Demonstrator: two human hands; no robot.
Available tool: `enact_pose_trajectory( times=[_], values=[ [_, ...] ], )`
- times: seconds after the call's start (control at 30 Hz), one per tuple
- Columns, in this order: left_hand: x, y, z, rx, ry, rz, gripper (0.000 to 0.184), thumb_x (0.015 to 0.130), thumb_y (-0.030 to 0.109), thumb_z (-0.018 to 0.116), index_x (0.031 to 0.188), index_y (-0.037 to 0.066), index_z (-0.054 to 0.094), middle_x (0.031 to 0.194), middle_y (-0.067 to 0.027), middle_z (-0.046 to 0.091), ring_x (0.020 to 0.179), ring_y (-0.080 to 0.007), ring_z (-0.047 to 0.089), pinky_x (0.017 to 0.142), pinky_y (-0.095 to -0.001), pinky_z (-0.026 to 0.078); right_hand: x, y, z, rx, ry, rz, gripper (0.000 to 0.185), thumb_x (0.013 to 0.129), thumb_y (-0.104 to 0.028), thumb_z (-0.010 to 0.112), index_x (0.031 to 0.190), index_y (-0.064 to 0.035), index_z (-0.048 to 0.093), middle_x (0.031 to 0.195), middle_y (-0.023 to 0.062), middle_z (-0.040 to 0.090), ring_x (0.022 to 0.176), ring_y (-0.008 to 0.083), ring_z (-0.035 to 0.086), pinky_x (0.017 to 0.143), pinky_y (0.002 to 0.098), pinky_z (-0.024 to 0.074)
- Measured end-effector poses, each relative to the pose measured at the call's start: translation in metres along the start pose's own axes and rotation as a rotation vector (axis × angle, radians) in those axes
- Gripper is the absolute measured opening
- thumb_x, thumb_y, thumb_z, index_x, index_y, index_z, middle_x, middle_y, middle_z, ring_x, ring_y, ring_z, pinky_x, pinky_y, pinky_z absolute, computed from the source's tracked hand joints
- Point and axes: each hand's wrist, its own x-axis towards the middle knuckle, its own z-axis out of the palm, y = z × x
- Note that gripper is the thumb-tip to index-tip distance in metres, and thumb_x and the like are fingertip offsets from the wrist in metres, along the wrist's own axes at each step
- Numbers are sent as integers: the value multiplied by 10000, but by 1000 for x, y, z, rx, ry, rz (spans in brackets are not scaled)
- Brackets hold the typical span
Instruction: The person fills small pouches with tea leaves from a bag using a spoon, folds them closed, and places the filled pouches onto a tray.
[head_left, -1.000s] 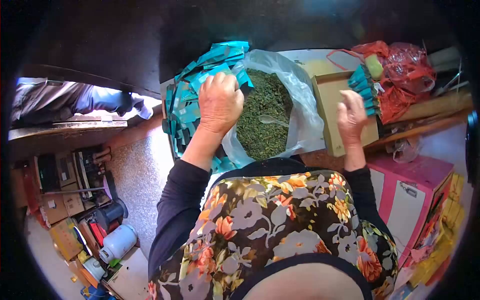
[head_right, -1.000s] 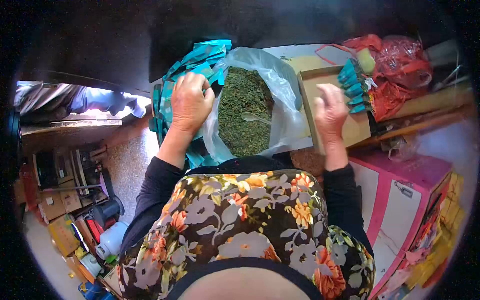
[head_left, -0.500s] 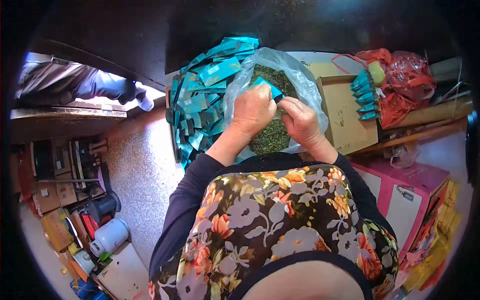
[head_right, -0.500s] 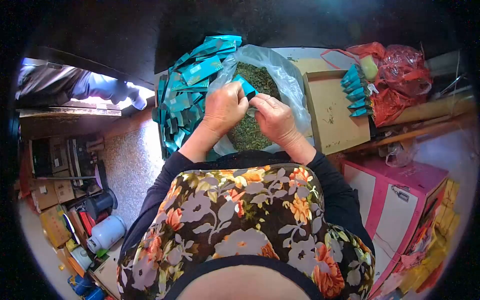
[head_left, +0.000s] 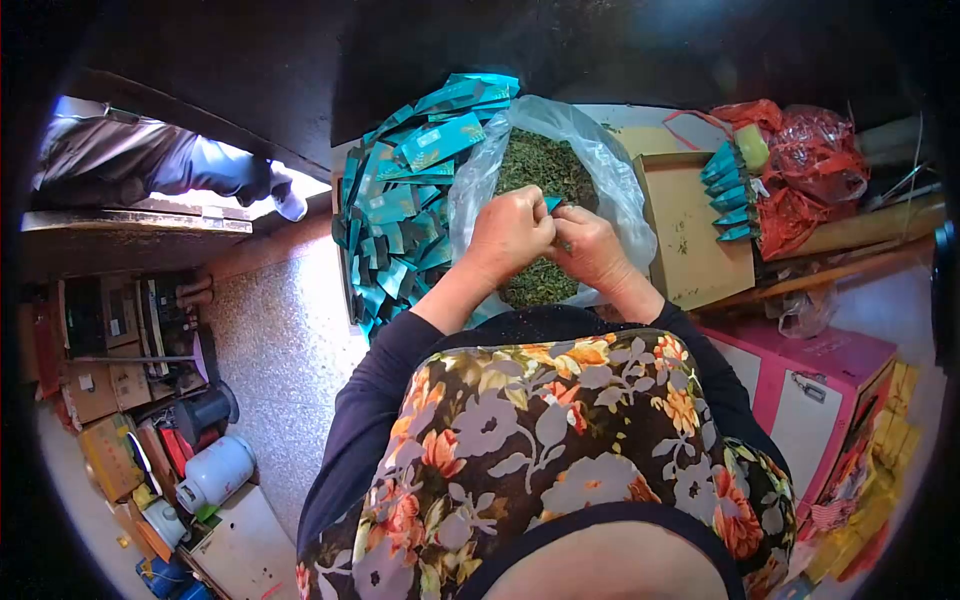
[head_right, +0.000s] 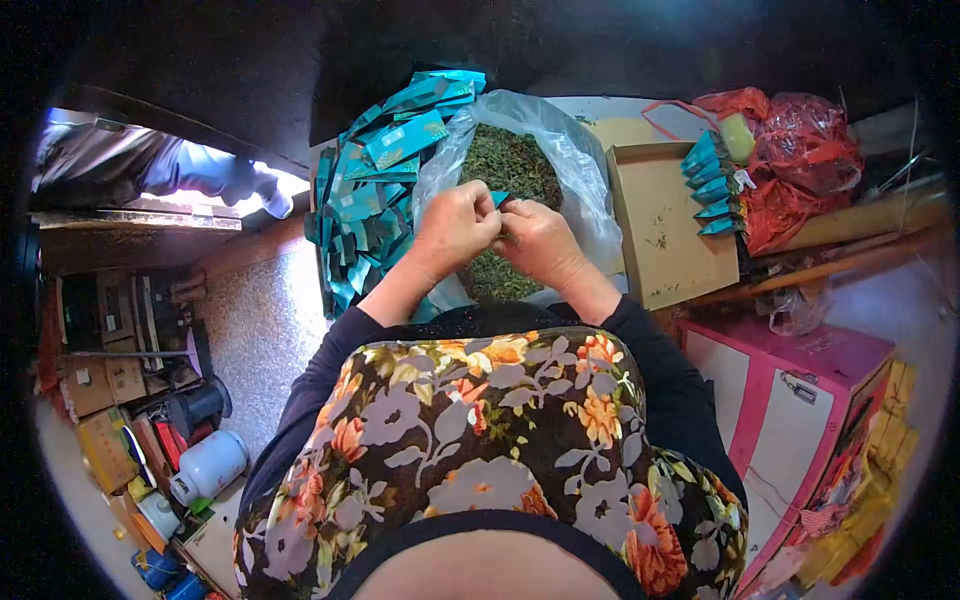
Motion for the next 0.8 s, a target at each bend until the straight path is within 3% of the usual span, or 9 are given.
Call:
enact_pose_trajectory(
  times=[0.07,0.13,0.17,0.23,0.27,0.4,0.47,0.57,0.8],
  values=[
    [-3,-6,-2,-171,-64,-17,155,743,132,663,706,19,564,603,-78,576,548,-147,552,522,-302,442,-2,3,2,-7,1,-14,183,645,-87,711,804,-49,627,880,87,621,809,272,618,692,362,520],
    [-4,-18,-8,-385,-63,-4,185,744,159,704,788,30,579,694,-60,596,591,-105,527,542,-258,430,-3,5,3,-21,49,-49,169,655,-91,708,795,-42,628,916,95,634,817,273,626,704,360,522],
    [-4,-25,-17,-333,-152,-113,378,687,186,758,984,34,581,939,-110,618,819,-183,590,723,-296,474,-3,4,0,10,50,-21,143,668,-87,702,782,-40,629,942,99,643,828,275,632,713,359,525],
    [-9,-28,-29,52,-40,217,658,624,199,790,1197,53,500,1191,-154,536,1104,-279,512,944,-367,413,-6,8,-3,49,42,15,179,678,-45,697,852,-38,654,985,118,649,874,288,636,740,346,528],
    [-10,-37,-29,30,-154,197,845,573,201,806,1309,73,412,1318,-165,446,1255,-330,378,1061,-409,302,-6,6,-7,71,35,35,169,692,-48,687,857,-33,653,1022,120,649,913,294,633,770,349,523],
    [-13,-53,-15,71,-228,253,803,592,187,795,1298,92,425,1305,-152,463,1205,-337,431,1016,-401,355,-4,6,-11,121,-10,9,165,671,-38,701,826,-25,643,1065,128,639,994,310,612,829,363,505],
    [-12,-56,-10,29,-274,143,736,613,168,783,1264,88,449,1280,-142,479,1155,-328,480,988,-396,382,-3,5,-14,109,-3,-27,174,653,-38,711,810,-24,637,1069,129,635,1009,323,604,837,372,500],
    [-16,-55,-5,-32,-186,188,657,630,142,774,1212,70,477,1187,-137,521,1108,-321,516,946,-380,413,-1,5,-14,122,10,-71,203,608,-31,730,779,-22,622,1075,127,624,1028,357,585,848,391,491],
    [-25,-66,5,-133,-86,190,607,635,128,791,1151,55,480,1115,-143,545,1066,-272,543,917,-340,434,12,-13,-22,93,-58,-79,183,631,-34,688,805,-42,633,1027,99,640,882,276,626,764,350,518]
  ],
)
